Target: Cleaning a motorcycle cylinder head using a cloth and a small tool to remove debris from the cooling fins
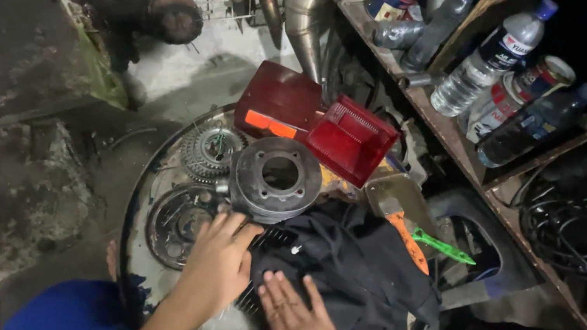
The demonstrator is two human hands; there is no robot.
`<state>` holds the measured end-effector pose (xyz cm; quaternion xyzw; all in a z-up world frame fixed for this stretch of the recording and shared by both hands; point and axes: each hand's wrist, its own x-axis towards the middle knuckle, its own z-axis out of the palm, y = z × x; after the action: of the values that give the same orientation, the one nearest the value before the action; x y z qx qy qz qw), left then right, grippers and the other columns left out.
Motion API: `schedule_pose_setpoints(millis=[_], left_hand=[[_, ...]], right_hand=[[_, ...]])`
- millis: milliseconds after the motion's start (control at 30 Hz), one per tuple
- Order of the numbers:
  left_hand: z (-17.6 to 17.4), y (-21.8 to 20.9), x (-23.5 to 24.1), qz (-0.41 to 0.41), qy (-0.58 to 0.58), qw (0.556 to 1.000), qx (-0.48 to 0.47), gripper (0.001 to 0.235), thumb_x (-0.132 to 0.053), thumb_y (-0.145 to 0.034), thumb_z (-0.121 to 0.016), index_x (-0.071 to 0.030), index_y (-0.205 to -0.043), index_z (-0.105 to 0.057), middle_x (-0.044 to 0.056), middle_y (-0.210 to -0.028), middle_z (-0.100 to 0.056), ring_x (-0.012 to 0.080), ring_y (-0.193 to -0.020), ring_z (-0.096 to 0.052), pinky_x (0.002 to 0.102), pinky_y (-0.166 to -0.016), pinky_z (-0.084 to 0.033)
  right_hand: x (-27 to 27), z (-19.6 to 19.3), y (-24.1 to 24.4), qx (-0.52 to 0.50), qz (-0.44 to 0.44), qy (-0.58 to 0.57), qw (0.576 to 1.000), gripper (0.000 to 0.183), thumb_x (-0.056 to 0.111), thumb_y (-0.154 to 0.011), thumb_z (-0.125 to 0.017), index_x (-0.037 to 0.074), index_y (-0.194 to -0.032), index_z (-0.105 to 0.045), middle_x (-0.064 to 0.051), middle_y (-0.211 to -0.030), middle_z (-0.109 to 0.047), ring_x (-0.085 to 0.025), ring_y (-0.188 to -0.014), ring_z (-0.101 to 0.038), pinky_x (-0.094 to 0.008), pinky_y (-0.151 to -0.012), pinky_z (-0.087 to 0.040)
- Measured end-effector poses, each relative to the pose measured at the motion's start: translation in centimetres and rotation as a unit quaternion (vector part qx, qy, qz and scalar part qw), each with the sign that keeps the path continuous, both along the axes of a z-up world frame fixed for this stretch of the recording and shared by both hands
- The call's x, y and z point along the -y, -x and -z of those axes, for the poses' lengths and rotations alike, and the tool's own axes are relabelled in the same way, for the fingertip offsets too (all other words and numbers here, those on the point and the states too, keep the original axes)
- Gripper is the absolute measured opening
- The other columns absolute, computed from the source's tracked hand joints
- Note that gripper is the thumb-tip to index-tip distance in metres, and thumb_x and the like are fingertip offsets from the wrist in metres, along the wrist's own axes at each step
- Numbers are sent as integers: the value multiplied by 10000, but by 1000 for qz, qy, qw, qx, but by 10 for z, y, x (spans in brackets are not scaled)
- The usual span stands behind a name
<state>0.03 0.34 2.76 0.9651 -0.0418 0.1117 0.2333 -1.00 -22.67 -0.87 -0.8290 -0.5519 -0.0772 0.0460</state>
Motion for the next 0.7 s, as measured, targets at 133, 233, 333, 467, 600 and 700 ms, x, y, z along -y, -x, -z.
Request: schedule_pose_setpoints(millis=[133, 233, 333, 467, 600, 700], left_hand=[[1, 3, 1, -1, -2, 1000, 0, 481, -8, -773, -580, -92, -1238, -667, 146, -1218, -590, 390, -1138, -523, 523, -864, -440], [3, 4, 3, -10, -7, 1000, 16, 460, -30, -749, -594, -123, -1191, -677, 96, -1124, -592, 353, -1065, -535, 519, -850, -428], [8, 3, 2, -24, 8, 1000, 6, 489, -26, -753, -591, -135, -1221, -681, 105, -1204, -599, 340, -1134, -528, 535, -927, -407], [11, 3, 3, -17, -8, 1000, -3, 481, -55, -744, -595, -154, -1206, -683, 92, -1158, -601, 338, -1097, -537, 545, -898, -406], [17, 0, 3, -16, 0, 1000, -14, 474, -56, -752, -609, -165, -1207, -693, 82, -1157, -599, 336, -1118, -535, 567, -899, -398], [1, 2, 8, 3, 30, 999, -32, 488, -29, -755, -577, -155, -1217, -672, 73, -1131, -598, 312, -1089, -529, 515, -887, -391]], right_hand=[[1, -24, 1, -28, 18, -8, 999, 818, 498, -977, -558, -17, -1578, -349, -226, -1649, -334, -339, -1550, -278, -582, -1239, -92], [7, -9, 4, 2, 11, -1, 1000, 904, 568, -887, -639, -29, -1530, -424, -234, -1643, -344, -363, -1548, -275, -618, -1231, -119], [5, -15, 1, -29, 6, -31, 999, 837, 454, -872, -666, -33, -1519, -454, -234, -1624, -385, -356, -1528, -329, -638, -1204, -162], [4, -19, -1, -64, 36, -39, 997, 906, 431, -840, -676, -56, -1544, -378, -281, -1621, -352, -378, -1524, -328, -630, -1216, -96], [3, -3, 7, 14, 26, -14, 999, 970, 555, -817, -674, -22, -1548, -401, -230, -1646, -342, -346, -1550, -284, -626, -1231, -118], [4, -31, -11, -113, 47, -44, 992, 797, 442, -964, -533, -62, -1554, -351, -269, -1579, -425, -365, -1519, -327, -630, -1210, -57]])
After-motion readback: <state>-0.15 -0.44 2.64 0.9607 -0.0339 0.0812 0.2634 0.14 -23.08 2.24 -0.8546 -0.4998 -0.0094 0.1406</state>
